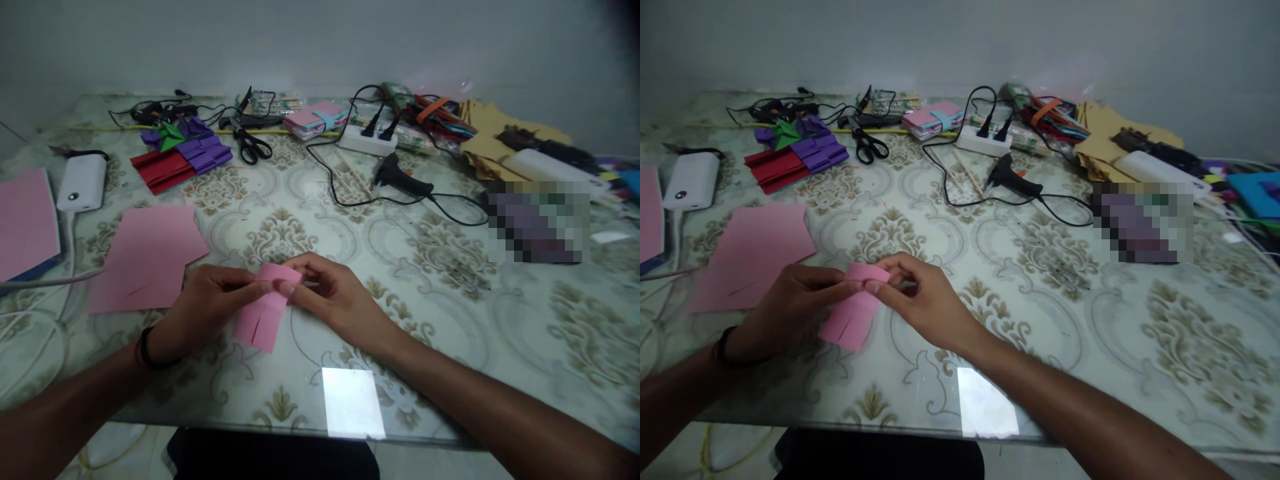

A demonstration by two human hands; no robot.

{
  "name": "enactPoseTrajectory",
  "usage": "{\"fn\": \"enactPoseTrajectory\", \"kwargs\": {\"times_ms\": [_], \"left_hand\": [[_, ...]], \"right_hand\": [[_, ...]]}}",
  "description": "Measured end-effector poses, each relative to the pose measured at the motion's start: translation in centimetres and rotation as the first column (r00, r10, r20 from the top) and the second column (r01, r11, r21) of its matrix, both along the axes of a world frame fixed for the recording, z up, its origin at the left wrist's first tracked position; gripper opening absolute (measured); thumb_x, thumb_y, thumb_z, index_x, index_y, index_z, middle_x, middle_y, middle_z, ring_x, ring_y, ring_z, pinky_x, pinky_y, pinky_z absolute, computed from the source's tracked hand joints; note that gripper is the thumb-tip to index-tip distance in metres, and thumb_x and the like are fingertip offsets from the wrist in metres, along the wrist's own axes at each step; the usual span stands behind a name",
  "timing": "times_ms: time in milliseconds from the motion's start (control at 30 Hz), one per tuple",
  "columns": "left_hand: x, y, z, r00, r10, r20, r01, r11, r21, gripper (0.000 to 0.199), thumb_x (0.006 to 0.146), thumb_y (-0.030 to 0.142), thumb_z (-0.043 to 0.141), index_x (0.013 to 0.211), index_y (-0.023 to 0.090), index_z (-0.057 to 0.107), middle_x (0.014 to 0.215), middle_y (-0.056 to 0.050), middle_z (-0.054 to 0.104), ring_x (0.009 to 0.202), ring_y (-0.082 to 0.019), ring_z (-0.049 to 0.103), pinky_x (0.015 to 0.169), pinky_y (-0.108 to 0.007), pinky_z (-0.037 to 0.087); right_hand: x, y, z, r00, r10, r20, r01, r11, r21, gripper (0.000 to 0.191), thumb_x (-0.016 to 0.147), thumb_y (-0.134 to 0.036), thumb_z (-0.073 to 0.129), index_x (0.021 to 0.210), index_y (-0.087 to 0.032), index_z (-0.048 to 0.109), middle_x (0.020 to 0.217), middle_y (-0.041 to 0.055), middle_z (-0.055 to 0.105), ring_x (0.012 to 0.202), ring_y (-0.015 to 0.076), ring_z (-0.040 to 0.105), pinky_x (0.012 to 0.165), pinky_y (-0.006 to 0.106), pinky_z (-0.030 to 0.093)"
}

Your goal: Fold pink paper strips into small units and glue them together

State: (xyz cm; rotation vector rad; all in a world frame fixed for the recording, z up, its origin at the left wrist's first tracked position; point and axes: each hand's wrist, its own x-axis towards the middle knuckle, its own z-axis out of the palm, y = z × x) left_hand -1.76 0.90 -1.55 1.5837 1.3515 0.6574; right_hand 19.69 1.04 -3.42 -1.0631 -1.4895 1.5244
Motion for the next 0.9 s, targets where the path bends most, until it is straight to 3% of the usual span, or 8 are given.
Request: {"fn": "enactPoseTrajectory", "kwargs": {"times_ms": [167, 367, 533, 633, 767, 900], "left_hand": [[0.2, -0.2, 0.5, 0.997, 0.064, 0.035, -0.064, 0.998, 0.008, 0.033, 0.086, 0.044, 0.073, 0.065, 0.018, 0.075, 0.057, 0.002, 0.048, 0.057, -0.011, 0.036, 0.050, -0.024, 0.027], [0.8, -0.8, 1.1, 0.996, 0.057, 0.067, -0.060, 0.998, 0.036, 0.031, 0.083, 0.045, 0.076, 0.068, 0.018, 0.073, 0.059, 0.002, 0.054, 0.056, -0.011, 0.040, 0.049, -0.022, 0.030], [1.5, -1.1, 2.0, 0.995, 0.097, 0.000, -0.095, 0.976, 0.195, 0.042, 0.083, 0.042, 0.078, 0.057, 0.016, 0.057, 0.052, 0.007, 0.041, 0.050, -0.008, 0.033, 0.044, -0.020, 0.025], [2.1, -1.2, 2.1, 0.993, 0.118, 0.010, -0.116, 0.944, 0.309, 0.030, 0.085, 0.035, 0.075, 0.063, 0.017, 0.064, 0.054, 0.006, 0.050, 0.052, -0.008, 0.041, 0.047, -0.019, 0.031], [2.5, -1.7, 1.8, 0.993, 0.110, 0.035, -0.115, 0.905, 0.410, 0.019, 0.086, 0.026, 0.073, 0.069, 0.017, 0.072, 0.061, 0.005, 0.064, 0.057, -0.009, 0.052, 0.052, -0.019, 0.039], [2.5, -2.1, 1.3, 0.996, 0.083, 0.031, -0.088, 0.902, 0.423, 0.022, 0.088, 0.026, 0.072, 0.068, 0.017, 0.071, 0.056, 0.005, 0.059, 0.052, -0.009, 0.048, 0.049, -0.020, 0.037]], "right_hand": [[0.0, 0.0, 0.0, 0.998, 0.016, 0.063, -0.015, 1.000, -0.026, 0.039, 0.088, -0.046, 0.078, 0.068, -0.016, 0.064, 0.064, -0.0025, 0.058, 0.061, 0.0104, 0.047, 0.056, 0.025, 0.036], [-0.1, -0.3, 1.4, 0.999, -0.033, -0.008, 0.033, 0.999, 0.016, 0.031, 0.084, -0.046, 0.081, 0.078, -0.017, 0.072, 0.070, -0.0019, 0.065, 0.066, 0.0119, 0.055, 0.062, 0.024, 0.042], [-0.6, -1.0, 2.7, 0.987, -0.145, -0.063, 0.146, 0.989, 0.007, 0.027, 0.083, -0.043, 0.083, 0.080, -0.018, 0.073, 0.070, -0.0034, 0.064, 0.064, 0.0111, 0.055, 0.062, 0.024, 0.045], [-1.0, -1.6, 3.0, 0.974, -0.208, -0.095, 0.211, 0.977, 0.022, 0.024, 0.082, -0.040, 0.084, 0.085, -0.018, 0.075, 0.076, -0.0018, 0.070, 0.069, 0.0128, 0.061, 0.065, 0.025, 0.047], [-1.1, -2.3, 3.0, 0.957, -0.278, -0.077, 0.287, 0.946, 0.153, 0.015, 0.085, -0.034, 0.082, 0.086, -0.020, 0.077, 0.081, -0.0004, 0.075, 0.075, 0.0152, 0.066, 0.068, 0.027, 0.049], [-0.9, -2.8, 2.5, 0.949, -0.310, -0.059, 0.315, 0.919, 0.239, 0.010, 0.089, -0.029, 0.078, 0.084, -0.021, 0.077, 0.079, -0.0008, 0.075, 0.074, 0.0147, 0.067, 0.070, 0.027, 0.050]]}}
